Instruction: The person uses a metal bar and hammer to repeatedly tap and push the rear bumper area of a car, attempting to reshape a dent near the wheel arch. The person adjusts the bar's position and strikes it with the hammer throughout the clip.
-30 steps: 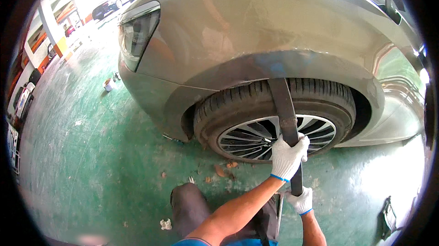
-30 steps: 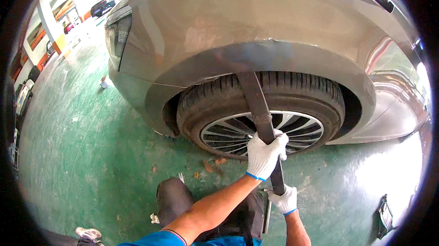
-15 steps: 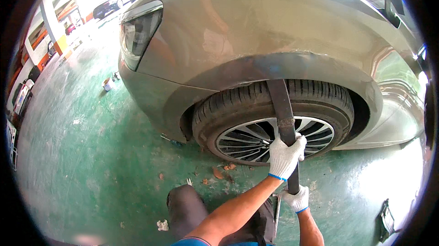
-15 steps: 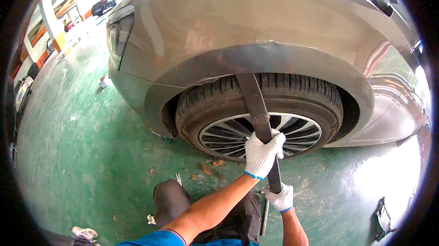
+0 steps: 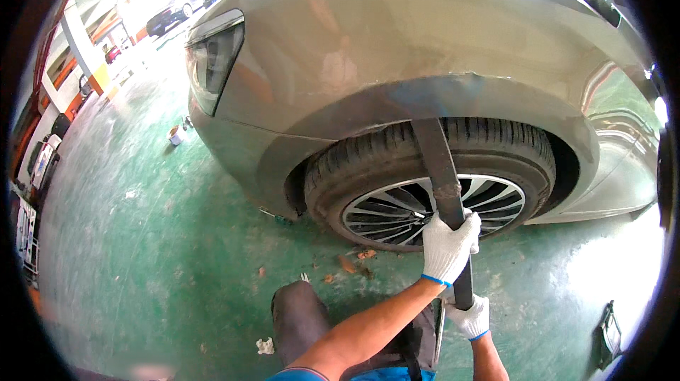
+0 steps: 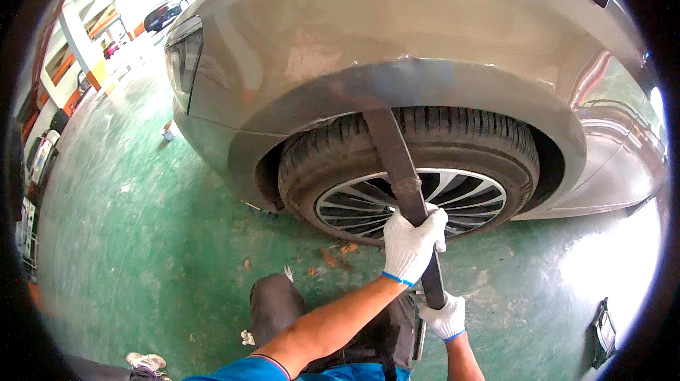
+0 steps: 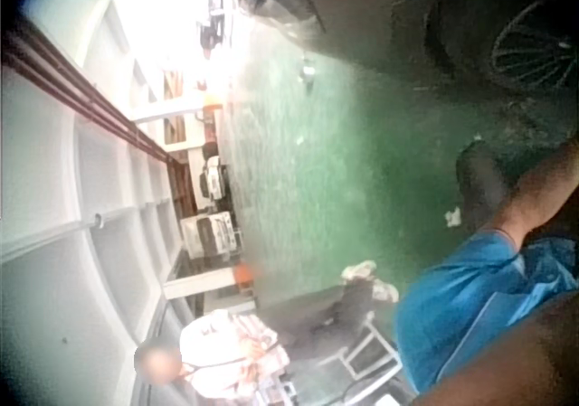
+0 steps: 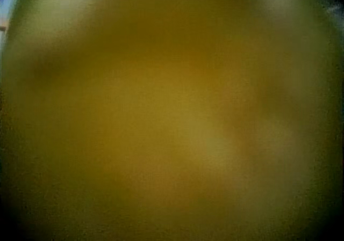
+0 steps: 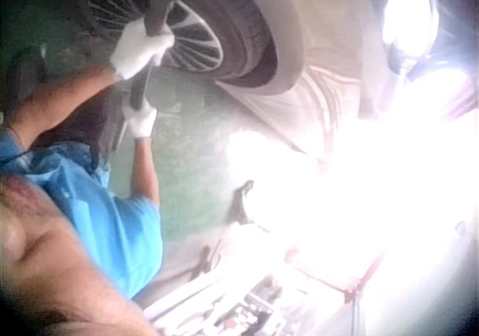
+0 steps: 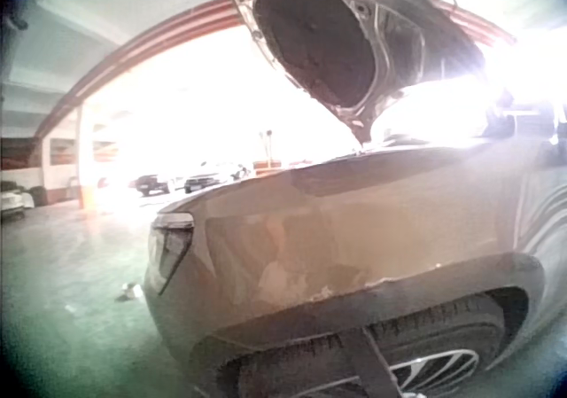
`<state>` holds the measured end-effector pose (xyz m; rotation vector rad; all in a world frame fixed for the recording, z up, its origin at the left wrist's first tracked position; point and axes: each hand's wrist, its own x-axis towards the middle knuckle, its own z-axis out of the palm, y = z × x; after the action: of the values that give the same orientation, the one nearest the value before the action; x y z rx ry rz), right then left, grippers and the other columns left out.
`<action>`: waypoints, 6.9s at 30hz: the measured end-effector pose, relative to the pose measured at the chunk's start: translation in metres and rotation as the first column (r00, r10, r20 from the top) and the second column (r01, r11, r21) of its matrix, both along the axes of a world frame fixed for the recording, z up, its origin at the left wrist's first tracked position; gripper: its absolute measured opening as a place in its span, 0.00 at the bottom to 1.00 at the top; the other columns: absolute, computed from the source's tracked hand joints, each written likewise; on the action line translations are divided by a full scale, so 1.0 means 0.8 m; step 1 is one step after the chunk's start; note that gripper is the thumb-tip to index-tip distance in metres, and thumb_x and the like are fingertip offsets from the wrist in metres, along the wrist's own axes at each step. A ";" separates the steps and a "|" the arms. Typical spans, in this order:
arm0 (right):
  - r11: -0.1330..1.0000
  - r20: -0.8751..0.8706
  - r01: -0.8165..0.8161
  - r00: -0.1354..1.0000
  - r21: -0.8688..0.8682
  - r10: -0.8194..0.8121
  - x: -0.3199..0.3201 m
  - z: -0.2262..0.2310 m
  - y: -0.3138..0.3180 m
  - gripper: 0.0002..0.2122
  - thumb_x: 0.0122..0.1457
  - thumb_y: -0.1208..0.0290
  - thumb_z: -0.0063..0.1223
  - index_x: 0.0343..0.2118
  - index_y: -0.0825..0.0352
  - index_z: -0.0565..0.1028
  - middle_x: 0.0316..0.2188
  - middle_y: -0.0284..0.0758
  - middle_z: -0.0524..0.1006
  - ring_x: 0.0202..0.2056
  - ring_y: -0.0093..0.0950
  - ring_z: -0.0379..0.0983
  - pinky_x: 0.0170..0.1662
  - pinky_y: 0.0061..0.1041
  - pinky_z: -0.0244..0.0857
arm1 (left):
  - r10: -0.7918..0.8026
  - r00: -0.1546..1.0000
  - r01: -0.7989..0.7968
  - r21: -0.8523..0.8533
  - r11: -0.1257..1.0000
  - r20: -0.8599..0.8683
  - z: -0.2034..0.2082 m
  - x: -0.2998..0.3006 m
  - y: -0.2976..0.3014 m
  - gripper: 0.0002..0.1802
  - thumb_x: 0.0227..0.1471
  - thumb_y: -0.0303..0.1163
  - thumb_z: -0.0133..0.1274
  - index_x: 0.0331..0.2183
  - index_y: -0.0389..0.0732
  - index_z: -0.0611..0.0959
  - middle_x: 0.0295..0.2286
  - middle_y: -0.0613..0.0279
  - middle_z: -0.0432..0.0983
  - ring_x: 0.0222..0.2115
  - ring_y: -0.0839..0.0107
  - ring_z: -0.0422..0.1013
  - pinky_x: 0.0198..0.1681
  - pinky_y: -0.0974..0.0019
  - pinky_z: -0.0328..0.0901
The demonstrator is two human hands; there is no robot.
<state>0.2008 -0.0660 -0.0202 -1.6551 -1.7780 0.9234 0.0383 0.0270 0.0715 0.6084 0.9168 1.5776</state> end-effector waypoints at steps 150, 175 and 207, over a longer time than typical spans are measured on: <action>0.940 -0.444 -0.299 0.829 0.162 0.340 -0.199 -0.166 0.026 0.09 0.53 0.68 0.62 0.30 0.71 0.81 0.22 0.43 0.81 0.26 0.30 0.80 0.31 0.35 0.71 | 0.251 0.285 -0.466 0.095 0.879 -0.925 -0.129 -0.098 -0.052 0.22 0.47 0.43 0.67 0.37 0.36 0.80 0.24 0.46 0.81 0.27 0.49 0.80 0.32 0.54 0.73; 0.905 -0.050 0.380 0.917 -0.190 -0.396 0.094 -0.291 -0.042 0.08 0.52 0.71 0.59 0.31 0.70 0.75 0.21 0.37 0.74 0.23 0.27 0.68 0.31 0.29 0.65 | 0.441 0.264 -0.511 0.264 0.818 -0.858 -0.139 -0.097 -0.055 0.21 0.44 0.41 0.70 0.36 0.40 0.81 0.21 0.53 0.81 0.22 0.53 0.80 0.28 0.56 0.73; 0.457 -0.019 -0.325 0.798 0.828 0.602 -0.166 0.242 0.173 0.16 0.60 0.61 0.62 0.41 0.69 0.77 0.26 0.47 0.79 0.28 0.47 0.79 0.32 0.37 0.73 | 0.348 0.360 -0.479 0.148 0.865 -0.866 -0.149 -0.098 -0.055 0.16 0.48 0.35 0.67 0.34 0.34 0.81 0.24 0.54 0.83 0.24 0.64 0.81 0.30 0.61 0.73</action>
<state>0.0678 0.0727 0.1737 -0.3874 -2.0071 0.4014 -0.0400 -0.0173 -0.0477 1.2230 2.1045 1.5783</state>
